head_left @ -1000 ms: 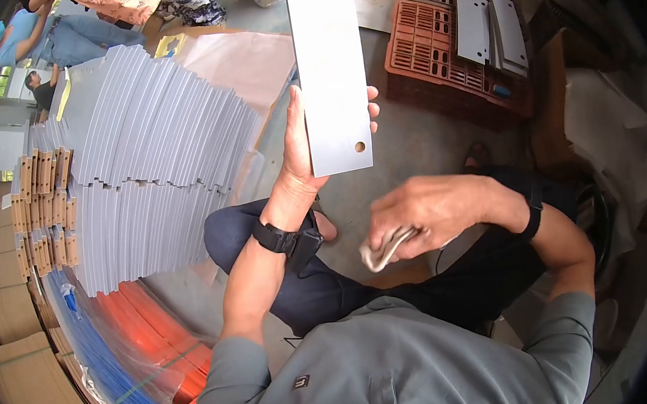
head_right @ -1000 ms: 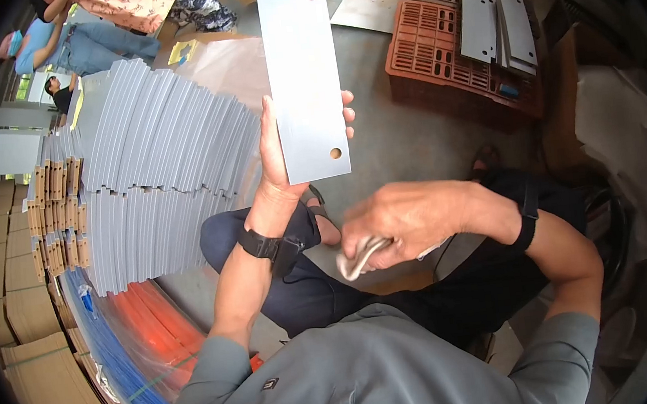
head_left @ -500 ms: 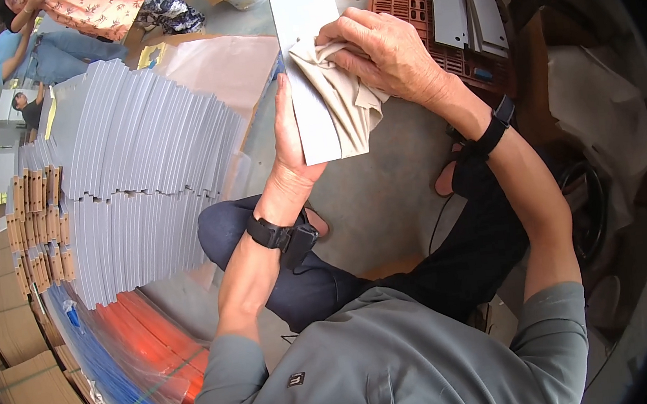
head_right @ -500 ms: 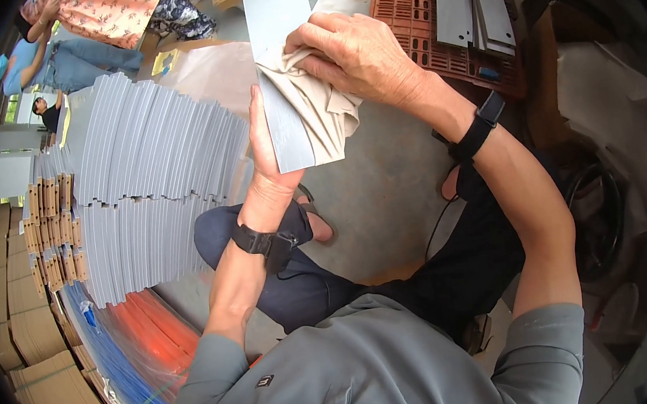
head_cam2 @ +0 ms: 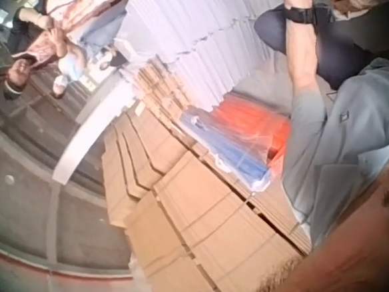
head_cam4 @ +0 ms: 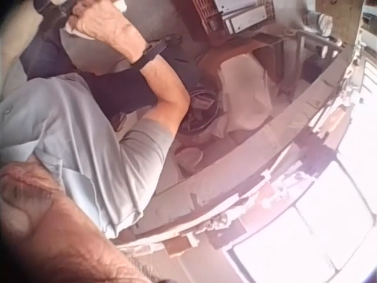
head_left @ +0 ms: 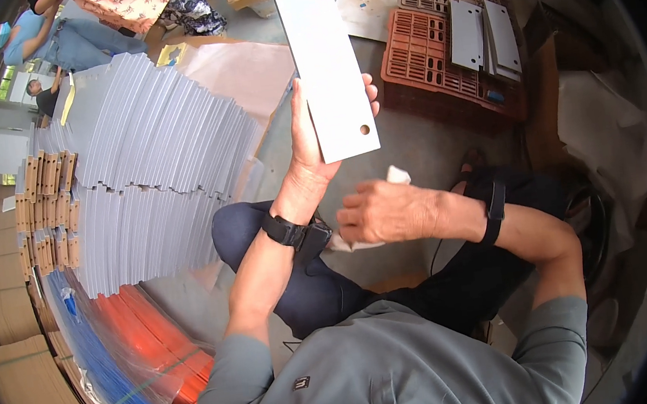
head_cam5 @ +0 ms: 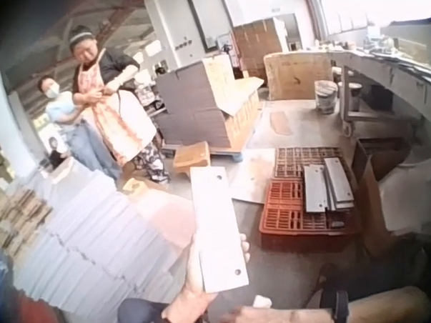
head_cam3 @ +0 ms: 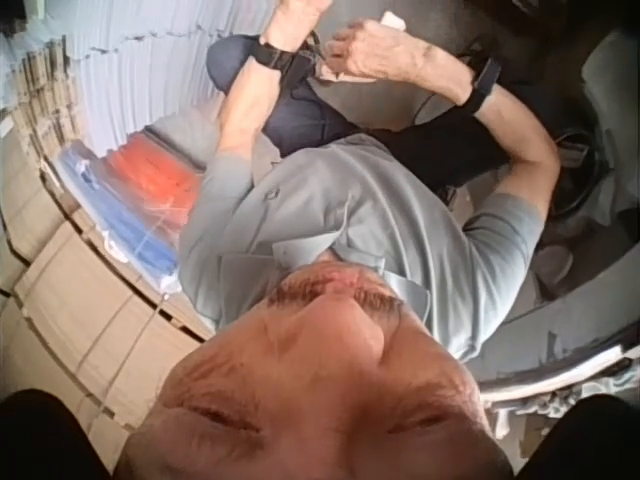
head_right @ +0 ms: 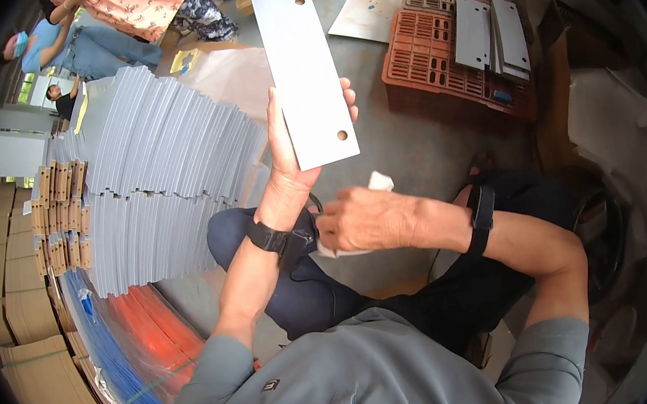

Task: Sanding the edges of white furniture panels and wiping them clean with a cloth in a factory workshop.

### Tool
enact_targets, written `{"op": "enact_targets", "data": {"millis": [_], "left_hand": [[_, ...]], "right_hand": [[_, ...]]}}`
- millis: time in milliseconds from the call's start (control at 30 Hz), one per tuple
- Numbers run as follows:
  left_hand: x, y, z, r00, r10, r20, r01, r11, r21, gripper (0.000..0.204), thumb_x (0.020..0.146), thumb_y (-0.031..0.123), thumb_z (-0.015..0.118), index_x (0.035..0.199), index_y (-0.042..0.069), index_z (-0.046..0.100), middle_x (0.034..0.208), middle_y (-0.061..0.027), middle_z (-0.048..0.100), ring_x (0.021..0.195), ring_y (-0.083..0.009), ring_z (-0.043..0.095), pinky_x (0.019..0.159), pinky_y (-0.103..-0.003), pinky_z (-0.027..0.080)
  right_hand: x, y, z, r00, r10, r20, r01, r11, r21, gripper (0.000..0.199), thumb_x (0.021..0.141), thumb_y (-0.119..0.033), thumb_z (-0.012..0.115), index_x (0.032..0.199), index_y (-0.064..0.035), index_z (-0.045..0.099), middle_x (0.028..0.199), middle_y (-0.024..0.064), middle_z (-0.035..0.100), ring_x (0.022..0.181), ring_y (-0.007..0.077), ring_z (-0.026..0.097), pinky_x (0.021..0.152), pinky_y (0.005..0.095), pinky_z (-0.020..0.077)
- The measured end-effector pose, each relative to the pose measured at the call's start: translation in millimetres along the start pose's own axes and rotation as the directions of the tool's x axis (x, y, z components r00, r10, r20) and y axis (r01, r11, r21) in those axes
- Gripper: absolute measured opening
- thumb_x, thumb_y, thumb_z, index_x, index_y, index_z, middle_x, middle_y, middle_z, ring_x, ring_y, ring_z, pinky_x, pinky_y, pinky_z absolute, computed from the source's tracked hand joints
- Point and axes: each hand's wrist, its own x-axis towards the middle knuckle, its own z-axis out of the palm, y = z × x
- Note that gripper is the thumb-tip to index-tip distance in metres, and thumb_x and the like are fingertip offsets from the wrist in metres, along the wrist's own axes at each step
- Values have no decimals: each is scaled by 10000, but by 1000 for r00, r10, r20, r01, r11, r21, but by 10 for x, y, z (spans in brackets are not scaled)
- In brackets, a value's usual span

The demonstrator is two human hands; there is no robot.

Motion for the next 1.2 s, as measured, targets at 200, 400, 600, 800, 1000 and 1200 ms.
{"op": "enact_targets", "data": {"millis": [200,400,600,800,1000,1200], "left_hand": [[-100,69,-41,997,42,62,-46,996,71,861,1022,685,323,1427,-59,482,1257,-250,628,1041,-317,685,890,-438,596],[-182,116,-114,985,3,173,-28,989,143,833,1003,672,390,1437,-30,497,1287,-229,637,1105,-313,676,957,-438,573],[-282,61,85,996,-88,-16,89,988,123,861,944,720,463,1424,7,514,1362,-196,611,1199,-321,647,1043,-437,535],[-356,-223,185,989,-147,33,147,989,-9,801,986,669,453,1452,18,470,1326,-175,615,1174,-290,650,993,-449,560],[-429,-367,102,927,-367,77,322,883,342,885,965,699,491,1505,2,412,1300,-192,599,1080,-263,650,928,-404,551],[-522,-341,92,977,-211,18,134,686,715,1022,890,746,620,1569,44,315,1285,-115,559,1093,-174,611,930,-336,520]], "right_hand": [[-200,163,-563,958,90,273,-215,855,472,198,878,-213,720,1022,-86,671,939,69,633,911,306,675,755,423,560],[-487,571,-1376,959,223,176,-273,553,787,256,862,-150,768,1099,-63,720,1009,89,710,947,288,694,828,381,549],[-229,550,-1235,767,438,-469,-320,895,312,468,779,-310,854,1160,-125,655,975,37,607,864,231,655,755,366,539],[-108,899,-1037,759,291,-582,-438,890,-127,349,809,-338,809,1077,-184,648,937,16,531,865,195,554,734,363,428],[-443,1604,-1035,179,788,-588,-648,545,532,314,1003,-291,652,1120,0,647,1001,174,676,921,345,662,853,453,523],[-555,1908,-526,154,982,-112,323,57,945,320,1037,-333,573,1215,-74,632,795,37,622,549,131,565,466,292,474]]}}
